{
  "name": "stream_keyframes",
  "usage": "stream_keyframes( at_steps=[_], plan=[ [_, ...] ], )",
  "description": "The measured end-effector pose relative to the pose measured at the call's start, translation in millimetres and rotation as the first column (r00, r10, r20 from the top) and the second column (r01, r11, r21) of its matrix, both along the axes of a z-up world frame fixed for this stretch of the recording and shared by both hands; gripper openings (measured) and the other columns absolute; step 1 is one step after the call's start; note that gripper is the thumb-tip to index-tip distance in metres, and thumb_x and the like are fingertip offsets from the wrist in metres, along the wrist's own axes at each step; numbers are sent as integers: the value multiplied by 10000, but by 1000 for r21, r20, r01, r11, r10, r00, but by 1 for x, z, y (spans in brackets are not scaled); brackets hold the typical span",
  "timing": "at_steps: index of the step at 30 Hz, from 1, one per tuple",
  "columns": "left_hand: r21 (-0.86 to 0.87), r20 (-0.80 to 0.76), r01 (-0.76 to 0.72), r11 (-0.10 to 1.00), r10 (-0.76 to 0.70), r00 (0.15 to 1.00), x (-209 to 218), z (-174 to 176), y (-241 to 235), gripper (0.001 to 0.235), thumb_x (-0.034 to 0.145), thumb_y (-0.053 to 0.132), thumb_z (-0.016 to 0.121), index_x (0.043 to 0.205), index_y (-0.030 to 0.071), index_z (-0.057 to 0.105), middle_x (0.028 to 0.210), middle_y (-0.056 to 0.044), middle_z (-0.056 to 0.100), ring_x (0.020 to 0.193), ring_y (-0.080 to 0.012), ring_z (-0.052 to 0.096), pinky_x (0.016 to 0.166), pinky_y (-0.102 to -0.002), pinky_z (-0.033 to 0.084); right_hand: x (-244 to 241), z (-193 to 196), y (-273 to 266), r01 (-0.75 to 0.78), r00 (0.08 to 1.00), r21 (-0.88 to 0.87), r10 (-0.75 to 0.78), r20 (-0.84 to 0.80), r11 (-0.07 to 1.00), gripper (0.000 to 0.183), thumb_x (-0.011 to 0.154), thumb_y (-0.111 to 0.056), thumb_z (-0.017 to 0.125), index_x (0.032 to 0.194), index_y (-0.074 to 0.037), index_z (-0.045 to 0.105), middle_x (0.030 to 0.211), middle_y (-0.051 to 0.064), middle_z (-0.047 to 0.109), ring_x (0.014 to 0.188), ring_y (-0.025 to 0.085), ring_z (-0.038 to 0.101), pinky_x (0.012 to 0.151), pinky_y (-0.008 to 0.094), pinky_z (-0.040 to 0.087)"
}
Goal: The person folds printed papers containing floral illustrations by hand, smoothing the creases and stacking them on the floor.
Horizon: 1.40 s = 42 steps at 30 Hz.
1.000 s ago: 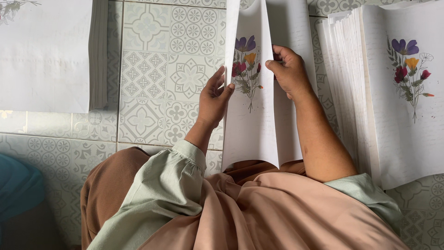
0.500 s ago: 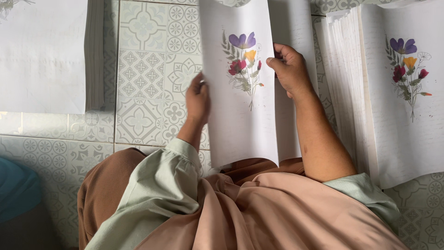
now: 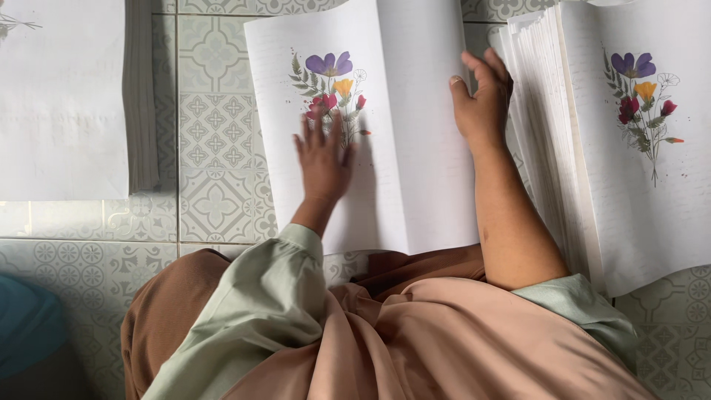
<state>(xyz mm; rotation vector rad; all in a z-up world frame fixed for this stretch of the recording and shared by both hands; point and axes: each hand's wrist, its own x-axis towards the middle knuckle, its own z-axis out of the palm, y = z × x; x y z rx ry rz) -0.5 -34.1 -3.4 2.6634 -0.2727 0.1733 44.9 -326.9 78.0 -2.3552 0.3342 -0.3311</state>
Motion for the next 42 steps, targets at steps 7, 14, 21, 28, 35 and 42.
stream_keyframes(
  at_steps=[7,14,21,28,35,42],
  plan=[
    [-575,-440,-172,800,-125,889,-7,42,-46,900,959,713,139,1614,113,289,1722,-152,164,1601,-382,12,1233,-617,2,-4,-7,6,-198,936,-17,184,-299,980,615,1120,-529,298,1664,-289,140,1733,38,-28,1590,315,-85,1247,616,-58],
    [-636,-600,-372,676,-130,790,-1,43,-63,859,924,503,520,1630,127,209,1730,-99,156,1610,-258,50,1271,-453,37,-5,-55,49,-403,886,-119,354,-301,907,664,1105,-516,287,1667,-182,169,1741,88,47,1605,328,-1,1246,609,-6],
    [-684,-680,-556,472,-139,720,-7,56,-52,622,1037,488,538,1580,203,433,1512,-168,556,1424,-378,485,1165,-558,402,-19,-43,71,-537,791,-176,420,-445,825,653,1110,-496,411,1664,-184,266,1743,85,92,1604,288,54,1287,526,-18],
    [-690,-603,-481,540,-63,795,-1,42,-53,570,999,298,621,1518,89,512,1432,-190,629,1435,-374,481,1197,-528,358,-24,-27,72,-482,813,-275,308,-495,832,672,1061,-583,422,1648,-274,309,1746,114,82,1600,343,-16,1246,618,-96],
    [-461,-594,-362,811,21,804,3,16,-64,679,933,490,435,1574,270,396,1647,31,414,1550,-262,281,1228,-438,181,-8,-28,35,-87,897,-74,46,-439,993,827,1051,-529,541,1666,-180,112,1717,152,5,1590,345,30,1273,510,90],
    [-685,-624,-494,536,-81,778,0,41,-64,694,955,366,487,1598,158,330,1685,-31,331,1601,-218,152,1275,-389,138,0,-24,18,98,943,360,29,-331,928,804,992,-477,598,1600,-86,245,1662,132,326,1532,236,332,1223,319,293]
  ],
)
